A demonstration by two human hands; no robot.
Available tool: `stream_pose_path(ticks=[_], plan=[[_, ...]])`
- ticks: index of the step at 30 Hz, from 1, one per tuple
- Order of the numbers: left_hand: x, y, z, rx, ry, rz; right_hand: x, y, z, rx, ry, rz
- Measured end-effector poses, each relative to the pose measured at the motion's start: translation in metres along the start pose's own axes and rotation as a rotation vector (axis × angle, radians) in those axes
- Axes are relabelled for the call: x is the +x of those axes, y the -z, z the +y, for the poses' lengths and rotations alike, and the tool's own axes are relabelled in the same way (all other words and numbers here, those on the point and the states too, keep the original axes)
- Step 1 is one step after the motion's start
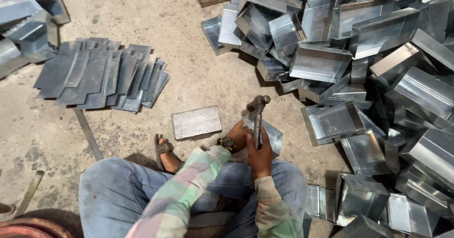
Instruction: The person assembles small metal boxes by using a hammer to fold and flatten the edges of sheet metal pieces into rectangular shapes.
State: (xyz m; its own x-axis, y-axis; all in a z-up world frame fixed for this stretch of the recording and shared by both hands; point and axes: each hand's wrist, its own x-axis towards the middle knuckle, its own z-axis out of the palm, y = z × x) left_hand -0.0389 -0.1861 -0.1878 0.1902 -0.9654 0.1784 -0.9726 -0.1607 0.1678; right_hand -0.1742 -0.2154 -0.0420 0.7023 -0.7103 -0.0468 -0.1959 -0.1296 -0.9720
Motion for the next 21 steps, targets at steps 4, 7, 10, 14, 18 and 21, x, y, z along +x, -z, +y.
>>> stream_pose_path(ticks=[4, 7, 10, 14, 18, 21], plan=[[-0.033, 0.061, -0.023, 0.131, -0.033, 0.074, -0.005, -0.003, -0.013, -0.085, 0.121, 0.081], [-0.092, 0.111, -0.04, 0.205, 0.112, 0.169, -0.012, -0.003, -0.037, 0.026, -0.215, 0.037], [-0.154, 0.139, -0.057, 0.194, 0.248, 0.024, -0.016, -0.005, -0.048, 0.126, -0.183, 0.002], [-0.183, 0.148, -0.065, 0.21, 0.413, -0.248, -0.017, -0.012, -0.041, 0.049, -0.036, -0.027], [-0.168, 0.168, -0.065, -0.039, 0.578, -0.207, -0.024, -0.018, -0.035, -0.117, 0.071, -0.051], [-0.149, 0.155, -0.07, 0.038, 0.688, 0.27, -0.03, -0.023, -0.038, -0.16, 0.119, -0.066]])
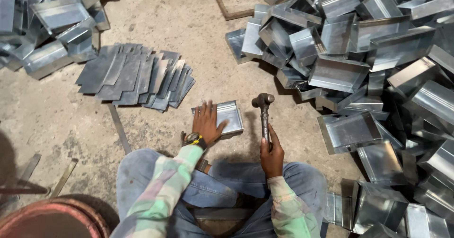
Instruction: The person assembles small metal boxes by using a hammer to fold and flatten the edges of sheet metal pieces into rectangular shapes.
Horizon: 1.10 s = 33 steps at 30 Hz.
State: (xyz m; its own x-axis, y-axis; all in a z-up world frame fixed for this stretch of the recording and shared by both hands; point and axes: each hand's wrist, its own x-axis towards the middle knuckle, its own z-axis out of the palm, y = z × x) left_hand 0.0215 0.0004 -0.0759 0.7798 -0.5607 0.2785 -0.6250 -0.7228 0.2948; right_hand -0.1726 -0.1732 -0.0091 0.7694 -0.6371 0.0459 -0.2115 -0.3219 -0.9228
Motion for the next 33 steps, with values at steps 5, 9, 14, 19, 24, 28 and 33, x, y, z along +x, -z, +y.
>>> stream_pose_path(ticks=[5, 9, 14, 19, 24, 28, 33], plan=[[0.007, -0.029, -0.002, 0.027, 0.123, -0.107, -0.007, -0.003, -0.013, 0.108, 0.098, -0.019], [0.029, -0.035, -0.005, -0.012, 0.08, -0.119, -0.022, -0.001, -0.024, 0.091, 0.256, 0.032], [0.053, -0.047, -0.018, 0.017, 0.065, -0.131, -0.04, 0.012, -0.048, 0.352, 0.43, 0.036], [0.053, -0.048, -0.018, 0.051, 0.06, -0.145, -0.049, 0.015, -0.046, 0.439, 0.48, 0.059], [0.054, -0.046, -0.016, 0.032, 0.082, -0.183, -0.032, -0.023, 0.005, -0.182, 0.367, 0.085], [0.06, -0.04, -0.016, 0.044, 0.075, -0.24, -0.02, -0.026, 0.015, -0.339, -0.039, 0.097], [0.052, -0.039, -0.013, 0.04, 0.082, -0.264, -0.026, -0.013, 0.017, -0.173, 0.004, 0.167]])
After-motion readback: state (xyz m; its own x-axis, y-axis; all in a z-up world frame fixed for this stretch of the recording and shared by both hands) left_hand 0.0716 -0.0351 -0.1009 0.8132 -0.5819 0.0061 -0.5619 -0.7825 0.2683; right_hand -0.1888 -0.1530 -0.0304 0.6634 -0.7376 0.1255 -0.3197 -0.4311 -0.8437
